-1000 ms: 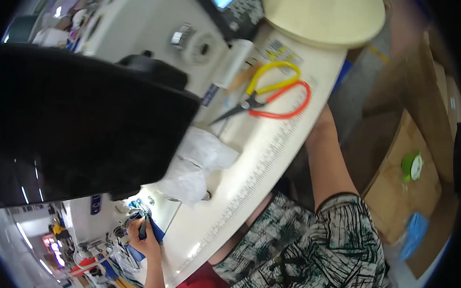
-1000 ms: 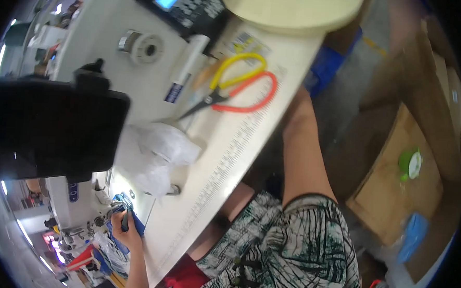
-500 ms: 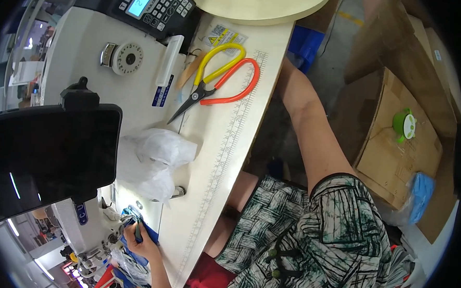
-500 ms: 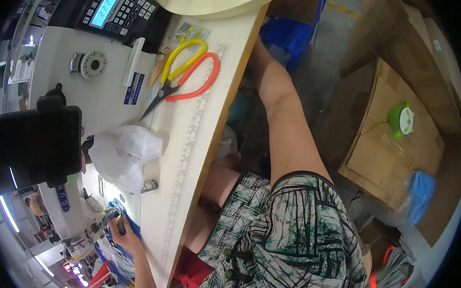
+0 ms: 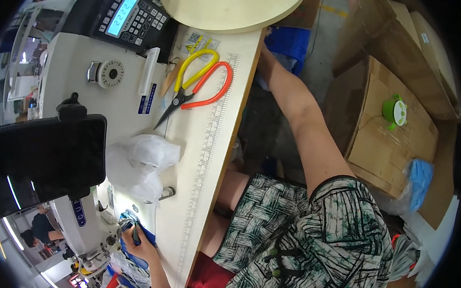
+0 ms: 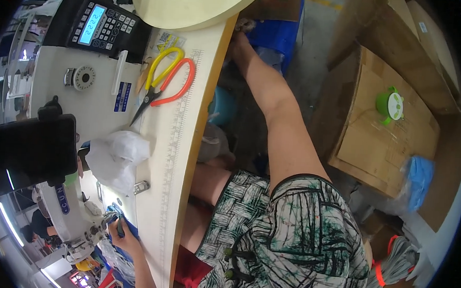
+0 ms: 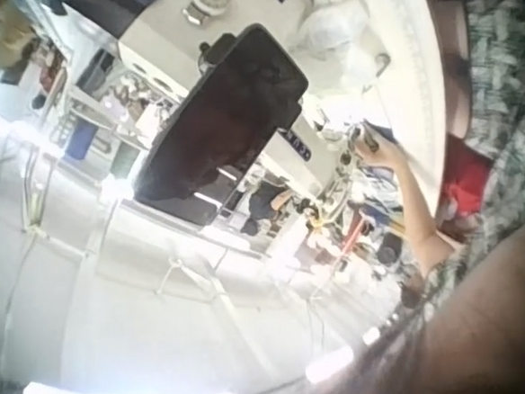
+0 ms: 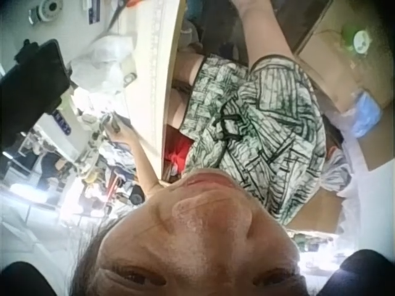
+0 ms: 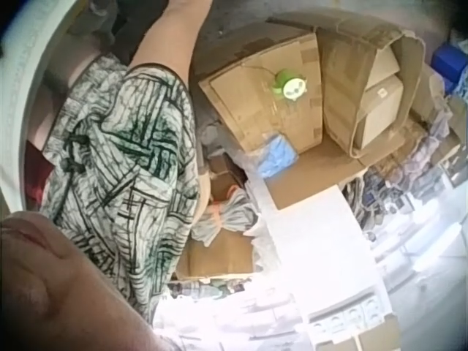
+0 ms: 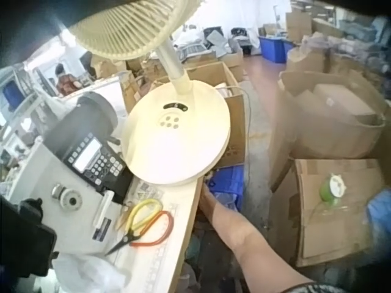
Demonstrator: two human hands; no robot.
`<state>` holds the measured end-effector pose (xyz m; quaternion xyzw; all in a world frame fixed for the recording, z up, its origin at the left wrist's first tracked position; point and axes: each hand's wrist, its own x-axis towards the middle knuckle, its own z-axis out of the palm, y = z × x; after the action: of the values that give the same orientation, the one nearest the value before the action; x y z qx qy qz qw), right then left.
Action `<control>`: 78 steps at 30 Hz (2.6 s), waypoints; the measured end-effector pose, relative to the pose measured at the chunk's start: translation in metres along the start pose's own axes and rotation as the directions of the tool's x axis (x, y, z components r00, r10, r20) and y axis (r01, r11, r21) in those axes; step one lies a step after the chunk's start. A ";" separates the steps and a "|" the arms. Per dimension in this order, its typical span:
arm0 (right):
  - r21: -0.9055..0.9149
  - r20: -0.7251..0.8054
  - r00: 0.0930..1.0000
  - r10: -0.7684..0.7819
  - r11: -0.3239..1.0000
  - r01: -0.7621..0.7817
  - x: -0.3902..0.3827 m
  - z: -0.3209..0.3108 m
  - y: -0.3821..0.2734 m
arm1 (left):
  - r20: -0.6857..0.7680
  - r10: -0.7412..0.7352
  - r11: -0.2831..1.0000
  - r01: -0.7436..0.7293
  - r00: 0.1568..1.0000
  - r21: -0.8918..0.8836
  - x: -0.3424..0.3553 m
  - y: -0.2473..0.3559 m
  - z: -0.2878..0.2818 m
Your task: Sewing a green leather strip onto a blue mesh fabric using an industrial sewing machine.
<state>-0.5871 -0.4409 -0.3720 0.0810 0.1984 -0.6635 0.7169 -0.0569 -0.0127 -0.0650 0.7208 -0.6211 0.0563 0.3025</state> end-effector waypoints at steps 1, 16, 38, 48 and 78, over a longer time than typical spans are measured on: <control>0.010 -0.006 1.000 0.008 1.000 -0.008 0.000 -0.001 -0.002 | 0.016 -0.027 1.000 0.027 1.000 -0.003 0.000 0.000 -0.001; -0.330 0.172 0.984 -0.039 0.939 0.095 0.016 -0.045 -0.029 | 0.055 -0.082 0.996 0.083 0.995 -0.011 -0.002 -0.001 -0.003; -0.607 0.087 0.775 -0.626 -0.650 -0.457 -0.202 -0.028 -0.151 | 0.062 -0.105 0.994 0.105 0.993 0.008 -0.007 -0.007 -0.007; -0.838 0.275 0.846 -0.458 -0.546 -0.023 -0.146 -0.108 -0.184 | 0.057 -0.077 0.997 0.076 0.995 0.019 -0.002 0.003 -0.006; -0.687 0.045 0.998 -0.055 -0.727 -0.009 -0.124 -0.027 -0.165 | 0.078 -0.065 0.998 0.063 0.995 0.030 0.000 0.010 -0.007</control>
<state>-0.7590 -0.3344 -0.3239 -0.6305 0.7042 -0.0816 0.3161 -0.0646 -0.0096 -0.0555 0.7461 -0.6082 0.0268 0.2695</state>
